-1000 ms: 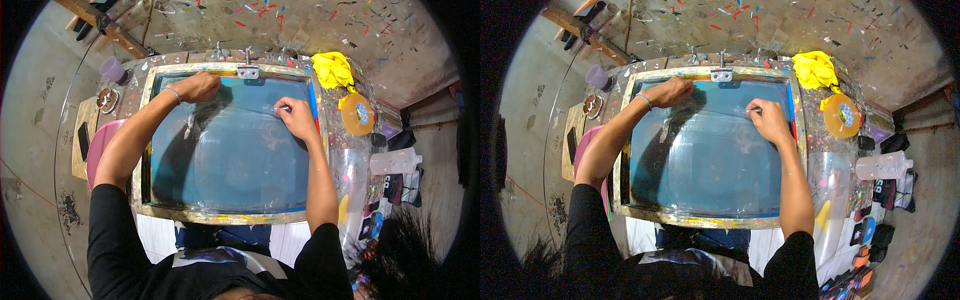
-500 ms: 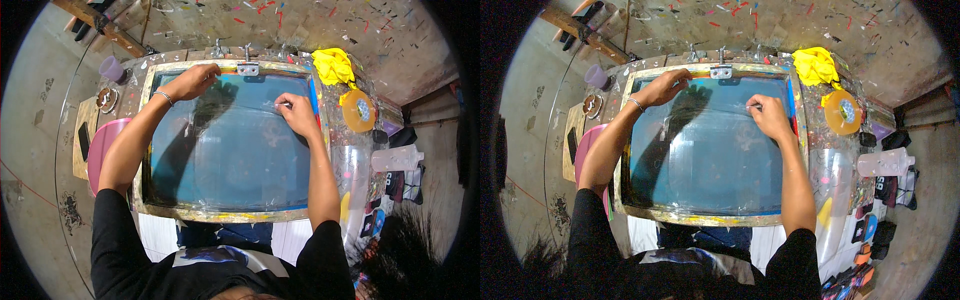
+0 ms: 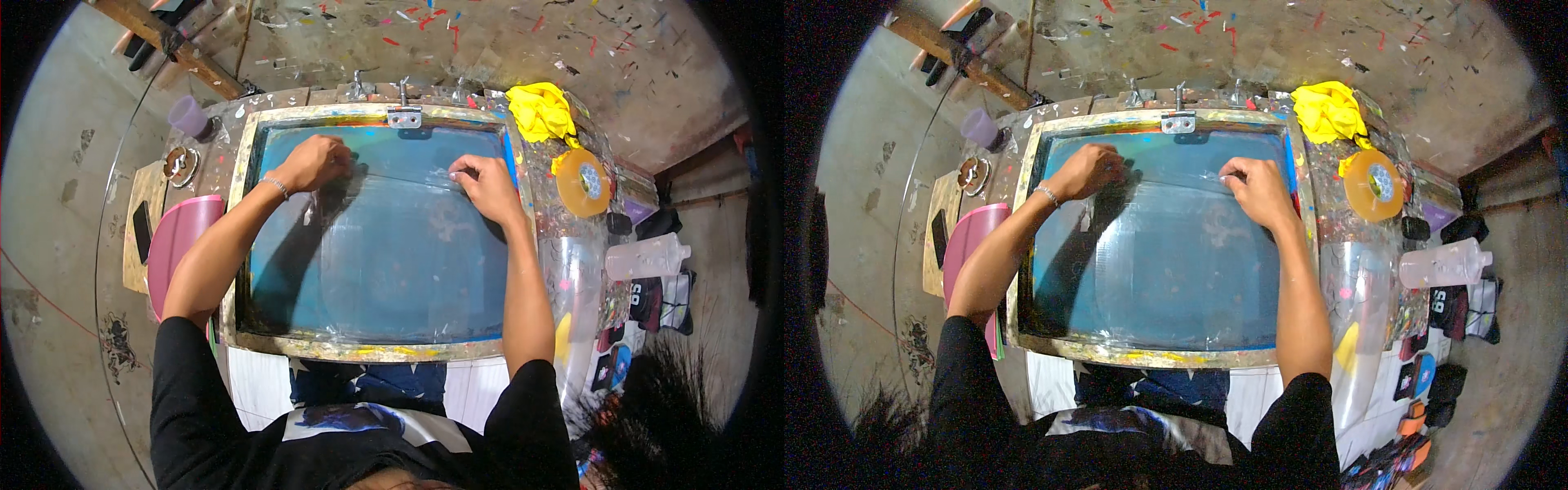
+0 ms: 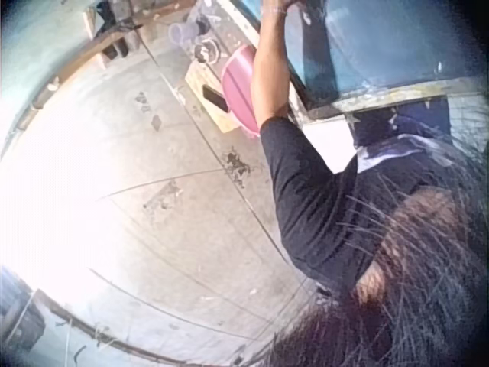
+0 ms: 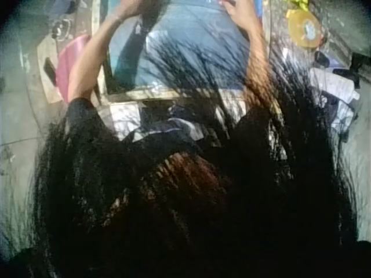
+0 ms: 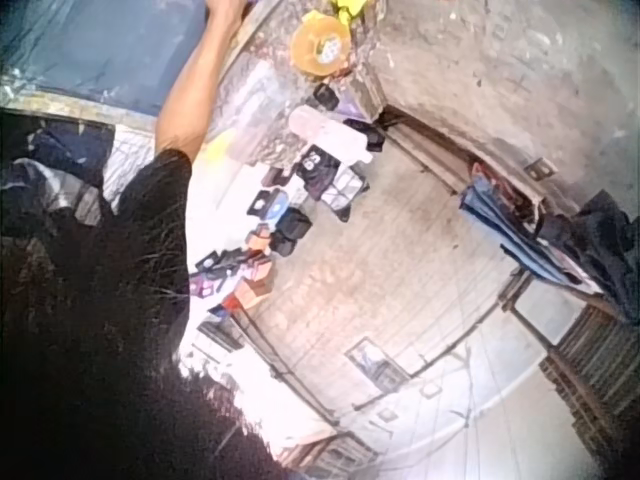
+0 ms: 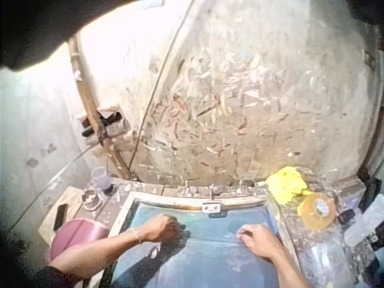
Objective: The person applies strips of tape to the edges of a screen printing frame and then uses a squeegee to spread ink across the mesh.
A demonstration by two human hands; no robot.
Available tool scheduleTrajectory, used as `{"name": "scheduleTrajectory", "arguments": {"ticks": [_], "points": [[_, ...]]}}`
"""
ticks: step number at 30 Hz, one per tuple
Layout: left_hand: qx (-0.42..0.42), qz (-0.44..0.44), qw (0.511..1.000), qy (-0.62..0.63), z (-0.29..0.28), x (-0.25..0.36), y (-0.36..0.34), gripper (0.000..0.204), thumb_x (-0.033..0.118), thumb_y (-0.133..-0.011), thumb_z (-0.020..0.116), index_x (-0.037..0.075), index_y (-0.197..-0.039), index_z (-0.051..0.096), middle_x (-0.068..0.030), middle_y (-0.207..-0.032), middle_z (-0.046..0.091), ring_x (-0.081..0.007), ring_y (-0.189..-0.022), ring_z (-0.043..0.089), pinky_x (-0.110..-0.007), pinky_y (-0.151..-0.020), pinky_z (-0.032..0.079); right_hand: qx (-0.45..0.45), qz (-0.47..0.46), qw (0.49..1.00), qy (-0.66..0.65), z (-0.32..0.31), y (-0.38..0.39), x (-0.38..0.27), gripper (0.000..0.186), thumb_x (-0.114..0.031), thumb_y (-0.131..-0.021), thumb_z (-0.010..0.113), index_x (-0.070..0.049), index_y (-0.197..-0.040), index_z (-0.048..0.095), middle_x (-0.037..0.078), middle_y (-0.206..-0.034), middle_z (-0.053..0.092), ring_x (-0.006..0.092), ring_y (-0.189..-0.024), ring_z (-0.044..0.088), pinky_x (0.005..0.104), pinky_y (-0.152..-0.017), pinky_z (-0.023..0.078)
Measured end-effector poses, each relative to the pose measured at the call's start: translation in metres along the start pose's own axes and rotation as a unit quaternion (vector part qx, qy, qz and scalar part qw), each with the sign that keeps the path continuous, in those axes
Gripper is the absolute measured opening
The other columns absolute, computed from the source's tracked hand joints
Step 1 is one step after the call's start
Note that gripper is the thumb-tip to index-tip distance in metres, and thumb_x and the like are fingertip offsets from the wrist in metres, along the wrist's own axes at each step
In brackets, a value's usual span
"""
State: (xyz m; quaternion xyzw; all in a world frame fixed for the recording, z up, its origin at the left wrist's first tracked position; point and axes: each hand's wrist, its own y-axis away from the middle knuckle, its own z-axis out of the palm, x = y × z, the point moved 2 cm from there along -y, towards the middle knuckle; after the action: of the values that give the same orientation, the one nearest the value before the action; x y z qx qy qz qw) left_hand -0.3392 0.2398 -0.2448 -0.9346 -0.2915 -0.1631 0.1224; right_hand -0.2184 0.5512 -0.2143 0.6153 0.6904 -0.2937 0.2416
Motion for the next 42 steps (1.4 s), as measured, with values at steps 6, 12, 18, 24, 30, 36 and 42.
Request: {"name": "scheduleTrajectory", "arguments": {"ticks": [6, 12, 18, 24, 30, 36, 42], "points": [[0.071, -0.052, 0.996, -0.001, 0.003, 0.033, 0.04, 0.012, 0.019, -0.086, 0.069, 0.008, -0.085, 0.073, -0.0122, -0.085, 0.073, -0.0332, -0.077, 0.069, -0.041, -0.07, 0.056, -0.02, -0.015, 0.999, 0.029, -0.011, 0.013, -0.001, 0.016, -0.008, -0.084, 0.068, 0.001, -0.097, 0.074, 0.018, -0.09, 0.074, 0.027, -0.078, 0.072, 0.0344, -0.075, 0.054], [0.161, 0.035, 0.984, -0.073, 0.011, 0.047, 0.078, 0.012, 0.015, -0.088, 0.064, 0.007, -0.092, 0.071, -0.0124, -0.086, 0.073, -0.0297, -0.081, 0.071, -0.04, -0.071, 0.057, 0.014, -0.016, 0.999, 0.045, -0.002, 0.047, -0.022, 0.018, -0.004, -0.082, 0.069, -0.003, -0.099, 0.076, 0.019, -0.098, 0.073, 0.0336, -0.09, 0.072, 0.0378, -0.081, 0.056], [0.169, 0.058, 0.977, -0.12, 0.019, 0.077, 0.097, 0.013, 0.015, -0.089, 0.062, 0.008, -0.097, 0.07, -0.0093, -0.093, 0.075, -0.0255, -0.086, 0.072, -0.038, -0.072, 0.058, 0.085, -0.086, 0.988, 0.091, 0.021, 0.089, -0.013, 0.018, -0.001, -0.082, 0.068, -0.004, -0.097, 0.077, 0.014, -0.105, 0.074, 0.0295, -0.098, 0.072, 0.0371, -0.087, 0.057], [0.176, 0.036, 0.976, -0.123, 0.029, 0.074, 0.11, 0.017, 0.014, -0.089, 0.063, 0.008, -0.103, 0.07, -0.0106, -0.104, 0.075, -0.0245, -0.095, 0.073, -0.037, -0.078, 0.059, 0.105, -0.109, 0.978, 0.146, 0.027, 0.108, -0.019, 0.017, -0.003, -0.083, 0.068, -0.007, -0.097, 0.076, 0.011, -0.105, 0.075, 0.0267, -0.1, 0.072, 0.0373, -0.087, 0.058], [0.163, 0.014, 0.977, -0.136, 0.034, 0.092, 0.122, 0.018, 0.013, -0.089, 0.065, 0.007, -0.105, 0.074, -0.0107, -0.109, 0.075, -0.0258, -0.101, 0.073, -0.037, -0.082, 0.061, 0.116, -0.107, 0.981, 0.116, 0.027, 0.114, -0.022, 0.017, -0.001, -0.081, 0.068, -0.006, -0.096, 0.076, 0.011, -0.105, 0.075, 0.027, -0.102, 0.071, 0.0373, -0.088, 0.058], [0.183, 0.012, 0.972, -0.146, 0.034, 0.101, 0.128, 0.017, 0.012, -0.09, 0.064, 0.006, -0.104, 0.071, -0.011, -0.107, 0.075, -0.0245, -0.101, 0.073, -0.036, -0.083, 0.06, 0.118, -0.114, 0.978, 0.126, 0.029, 0.124, -0.024, 0.017, 0.0, -0.081, 0.068, -0.005, -0.096, 0.076, 0.013, -0.105, 0.075, 0.0277, -0.103, 0.071, 0.0372, -0.089, 0.058], [0.181, 0.034, 0.971, -0.155, 0.033, 0.106, 0.135, 0.016, 0.012, -0.09, 0.063, 0.005, -0.103, 0.069, -0.0115, -0.107, 0.075, -0.0232, -0.101, 0.072, -0.034, -0.083, 0.059, 0.127, -0.114, 0.978, 0.117, 0.034, 0.139, -0.023, 0.017, 0.0, -0.081, 0.069, -0.005, -0.095, 0.076, 0.012, -0.106, 0.074, 0.027, -0.104, 0.071, 0.0372, -0.09, 0.057]]}}
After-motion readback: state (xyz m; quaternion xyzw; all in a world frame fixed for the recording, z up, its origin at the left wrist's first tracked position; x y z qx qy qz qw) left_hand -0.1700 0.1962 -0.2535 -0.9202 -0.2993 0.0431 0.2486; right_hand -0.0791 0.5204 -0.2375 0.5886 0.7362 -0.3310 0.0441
